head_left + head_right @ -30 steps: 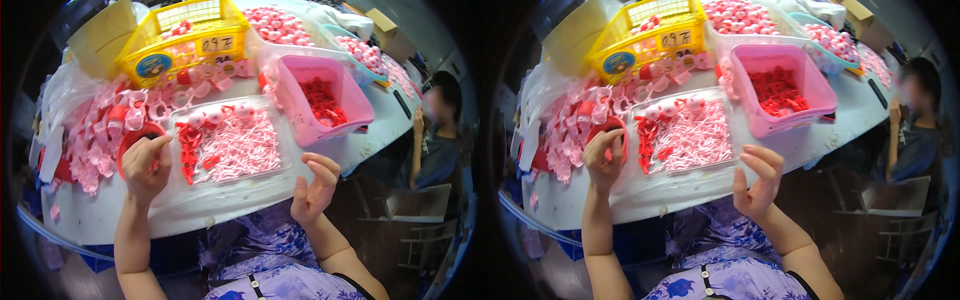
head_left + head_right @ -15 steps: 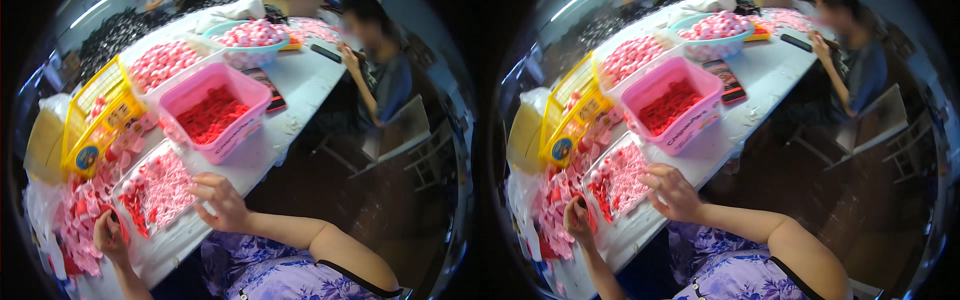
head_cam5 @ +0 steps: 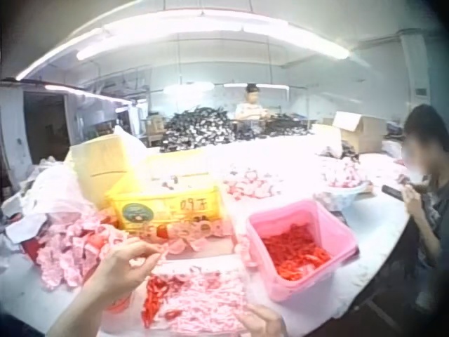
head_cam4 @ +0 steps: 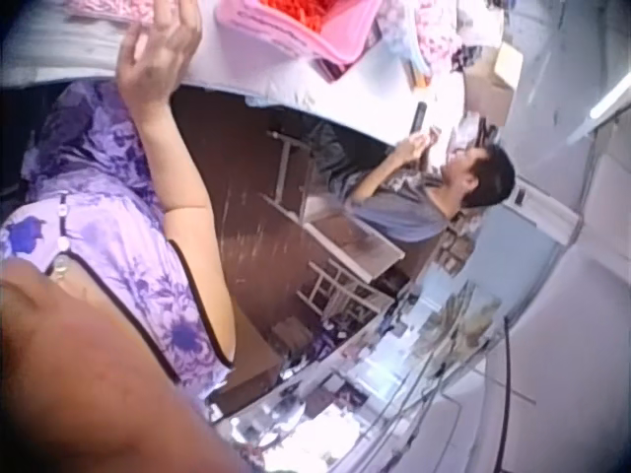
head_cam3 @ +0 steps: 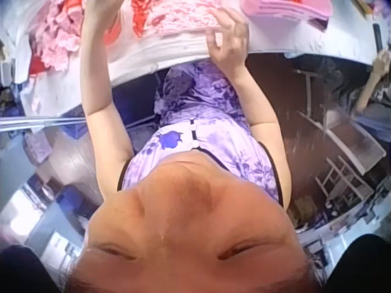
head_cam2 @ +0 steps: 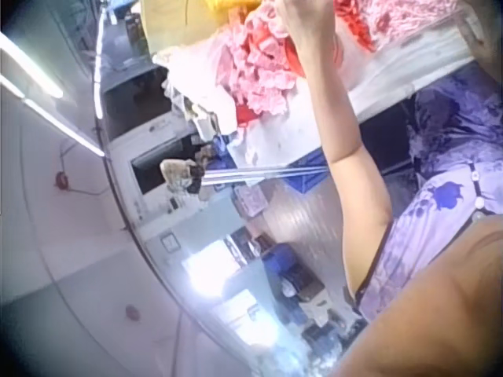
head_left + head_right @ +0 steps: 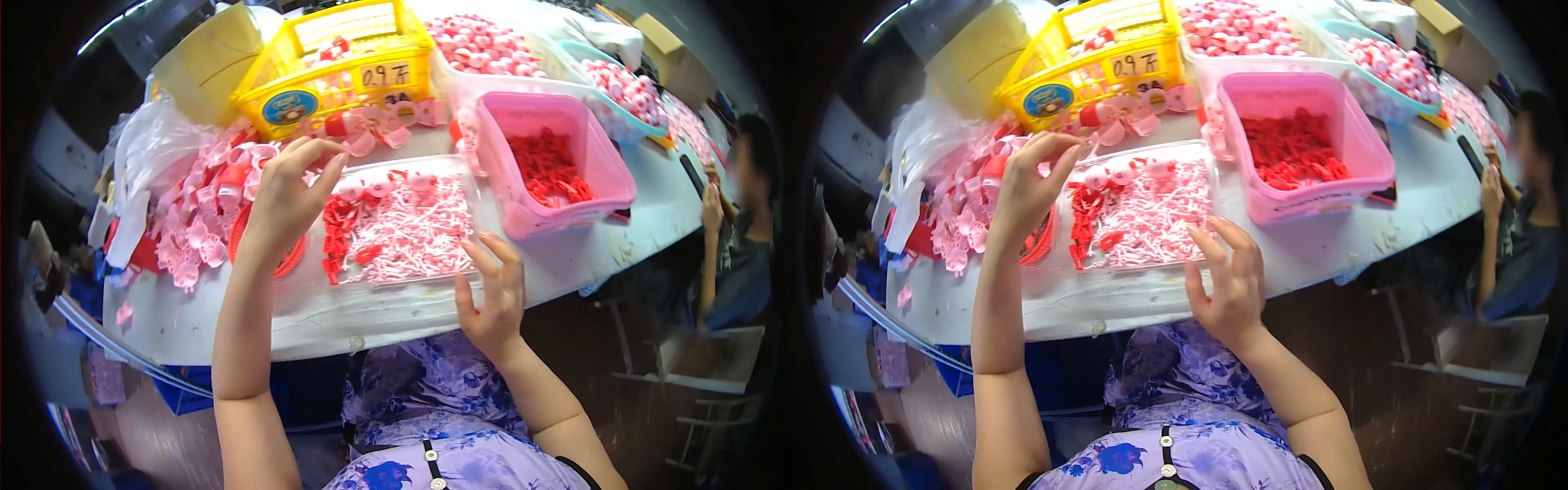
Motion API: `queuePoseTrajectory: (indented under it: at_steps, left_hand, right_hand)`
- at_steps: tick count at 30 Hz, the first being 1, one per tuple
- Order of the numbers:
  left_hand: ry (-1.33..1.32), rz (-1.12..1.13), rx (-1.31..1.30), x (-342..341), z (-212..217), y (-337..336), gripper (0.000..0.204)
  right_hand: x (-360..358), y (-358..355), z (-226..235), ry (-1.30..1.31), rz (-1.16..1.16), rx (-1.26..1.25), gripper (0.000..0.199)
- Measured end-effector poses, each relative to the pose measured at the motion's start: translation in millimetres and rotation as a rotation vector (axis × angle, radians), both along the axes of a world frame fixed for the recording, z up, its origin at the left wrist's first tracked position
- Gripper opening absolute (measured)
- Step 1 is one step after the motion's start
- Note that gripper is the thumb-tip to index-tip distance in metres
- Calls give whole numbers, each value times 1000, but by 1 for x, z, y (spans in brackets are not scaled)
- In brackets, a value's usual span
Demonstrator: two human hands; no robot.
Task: The person assembles small pink and white plastic toys at a workbench. They pick up a pink plastic frame, insert a white spherical head, and attach small red limbs to the body. The person then places the completed toy into a blue bin below the table. This process is repeated for multiple units.
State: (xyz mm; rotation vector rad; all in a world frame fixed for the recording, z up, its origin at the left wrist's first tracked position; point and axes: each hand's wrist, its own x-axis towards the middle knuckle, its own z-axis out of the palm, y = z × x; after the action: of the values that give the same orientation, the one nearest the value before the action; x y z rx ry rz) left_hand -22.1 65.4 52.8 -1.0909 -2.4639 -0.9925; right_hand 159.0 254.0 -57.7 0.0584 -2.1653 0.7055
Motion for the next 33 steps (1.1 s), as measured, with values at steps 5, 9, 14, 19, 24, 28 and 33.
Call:
queuePoseTrajectory:
  at_steps: [5, 9, 14, 19, 24, 28, 33]
  left_hand:
    - [-43, 74, 11, -41, -12, -4, 16]
    - [-109, 116, -64, -75, -12, -5, 16]
    - [-227, 125, -313, -93, -18, 12, 21]
    - [-180, 221, -652, -108, -37, 25, 37]
    - [-77, 311, -714, -92, -26, 38, 43]
    - [8, 70, -279, -78, -22, 70, 34]
    - [-145, -211, -233, -51, -30, 136, 23]
  right_hand:
    - [0, 0, 2, -35, 6, 36, 43]
    - [-3, 3, 5, -44, 10, 25, 44]
    - [-5, 3, -2, -46, 58, -40, 43]
    - [-4, 2, -2, -42, 68, -34, 43]
    - [-2, 2, 3, -45, 49, -16, 41]
    - [-2, 2, 4, -46, 48, -6, 39]
    - [-1, 3, 5, -27, 36, -9, 39]
